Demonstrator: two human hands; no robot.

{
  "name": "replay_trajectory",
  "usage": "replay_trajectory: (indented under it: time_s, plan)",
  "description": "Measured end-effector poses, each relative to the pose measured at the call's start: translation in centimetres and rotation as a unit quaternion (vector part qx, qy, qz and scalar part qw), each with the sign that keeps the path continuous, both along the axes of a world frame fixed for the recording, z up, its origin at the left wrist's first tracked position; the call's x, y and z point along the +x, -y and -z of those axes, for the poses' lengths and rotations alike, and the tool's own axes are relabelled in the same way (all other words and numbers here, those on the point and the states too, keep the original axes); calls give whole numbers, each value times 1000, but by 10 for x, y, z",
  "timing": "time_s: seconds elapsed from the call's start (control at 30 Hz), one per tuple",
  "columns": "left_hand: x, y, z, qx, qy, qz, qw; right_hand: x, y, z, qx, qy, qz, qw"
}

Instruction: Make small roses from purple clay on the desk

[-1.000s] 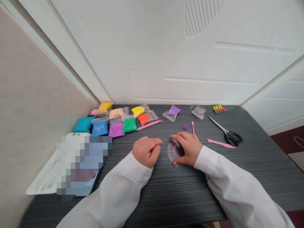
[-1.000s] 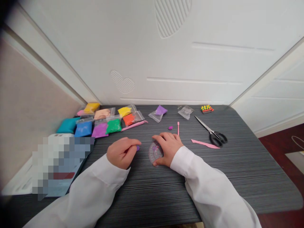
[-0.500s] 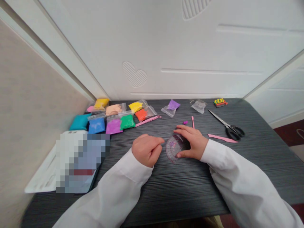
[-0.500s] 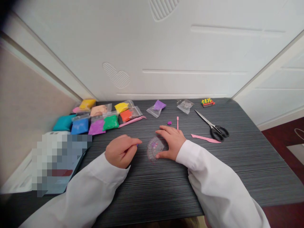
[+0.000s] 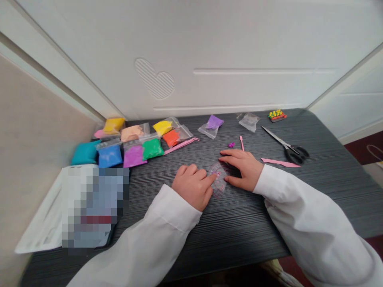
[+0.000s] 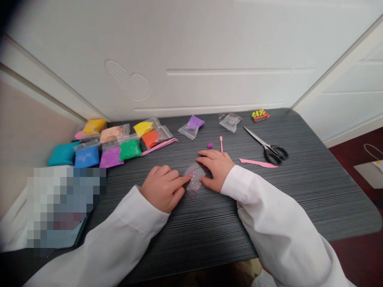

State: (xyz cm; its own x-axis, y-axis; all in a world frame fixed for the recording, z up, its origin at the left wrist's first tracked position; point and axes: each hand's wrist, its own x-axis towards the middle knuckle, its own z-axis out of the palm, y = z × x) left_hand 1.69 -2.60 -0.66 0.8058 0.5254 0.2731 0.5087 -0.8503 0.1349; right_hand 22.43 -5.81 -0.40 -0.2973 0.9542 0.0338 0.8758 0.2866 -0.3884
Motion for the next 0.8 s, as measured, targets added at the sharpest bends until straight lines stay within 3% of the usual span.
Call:
replay_trajectory:
  time_s: [0.3, 0.5, 0.63, 0.8]
  plan:
    - [3, 14, -1, -38, -7, -26, 999, 8, -2, -3, 1, -62, -7, 998]
    - [4, 23, -7, -58, -3, -18, 998, 12, -7, -9, -3, -111, 101, 989]
    - [3, 22, -4, -66, -3, -12, 998, 11, -6, -10, -13, -125, 165, 978]
    - [3, 20, 1, -75, -4, -4, 997, 8, -5, -11, -41, -133, 191, 972]
